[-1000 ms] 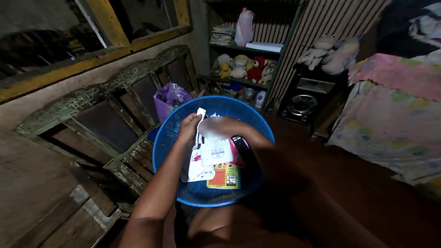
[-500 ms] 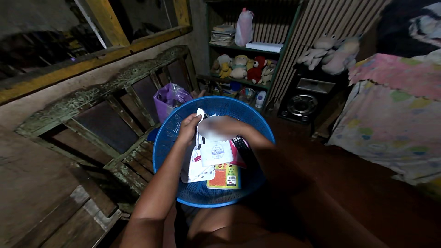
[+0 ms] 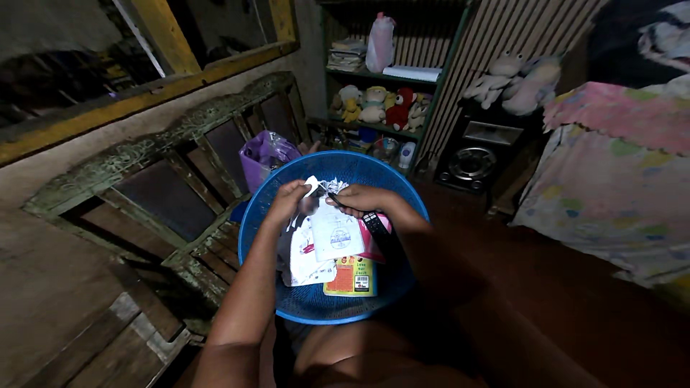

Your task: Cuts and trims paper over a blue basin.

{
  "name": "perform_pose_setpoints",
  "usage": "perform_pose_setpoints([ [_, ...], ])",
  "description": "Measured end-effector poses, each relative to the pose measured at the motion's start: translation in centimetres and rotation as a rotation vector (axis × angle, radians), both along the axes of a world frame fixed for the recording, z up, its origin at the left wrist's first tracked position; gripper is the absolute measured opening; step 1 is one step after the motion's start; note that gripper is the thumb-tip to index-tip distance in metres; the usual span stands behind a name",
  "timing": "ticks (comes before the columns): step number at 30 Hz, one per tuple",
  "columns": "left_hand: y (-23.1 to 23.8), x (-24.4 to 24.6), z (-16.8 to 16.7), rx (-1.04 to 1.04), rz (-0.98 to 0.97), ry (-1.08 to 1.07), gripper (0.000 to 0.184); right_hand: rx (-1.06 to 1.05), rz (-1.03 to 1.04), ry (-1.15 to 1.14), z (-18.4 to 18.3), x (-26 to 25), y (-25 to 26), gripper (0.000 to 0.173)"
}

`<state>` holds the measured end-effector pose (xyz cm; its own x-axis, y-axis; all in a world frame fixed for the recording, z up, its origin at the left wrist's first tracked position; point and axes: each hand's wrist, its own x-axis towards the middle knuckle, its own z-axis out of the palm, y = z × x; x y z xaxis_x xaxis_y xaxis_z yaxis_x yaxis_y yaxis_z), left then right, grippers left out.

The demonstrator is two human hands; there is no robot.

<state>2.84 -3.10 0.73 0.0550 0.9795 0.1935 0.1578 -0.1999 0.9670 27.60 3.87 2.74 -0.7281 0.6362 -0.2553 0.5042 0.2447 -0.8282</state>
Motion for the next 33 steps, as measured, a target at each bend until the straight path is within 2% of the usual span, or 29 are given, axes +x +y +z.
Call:
perform_pose_setpoints([
  [6, 0.09, -0.33, -0.14, -0.005, -0.035, 0.005, 0.023, -0.002, 0.03, 0.019, -0.43, -0.13, 0.31, 0.059],
  [10, 0.15, -0.59, -0.1, -0.015, -0.029, -0.009, 0.023, 0.002, 0.064, 0.062, -0.9, -0.12, 0.63, 0.051],
  [17, 0.16, -0.62, 0.13, -0.036, -0.097, -0.025, 0.025, -0.004, 0.085, 0.072, -0.39, 0.2, 0.4, 0.052],
  [23, 0.04, -0.7, 0.08, -0.029, -0.111, -0.023, 0.026, 0.035, 0.112, 0.053, -0.12, 0.62, 0.62, 0.044],
  [33, 0.55, -0.73, -0.31, -0.027, -0.055, -0.015, 0.027, -0.067, 0.05, 0.144, -0.29, 0.35, 0.75, 0.052],
])
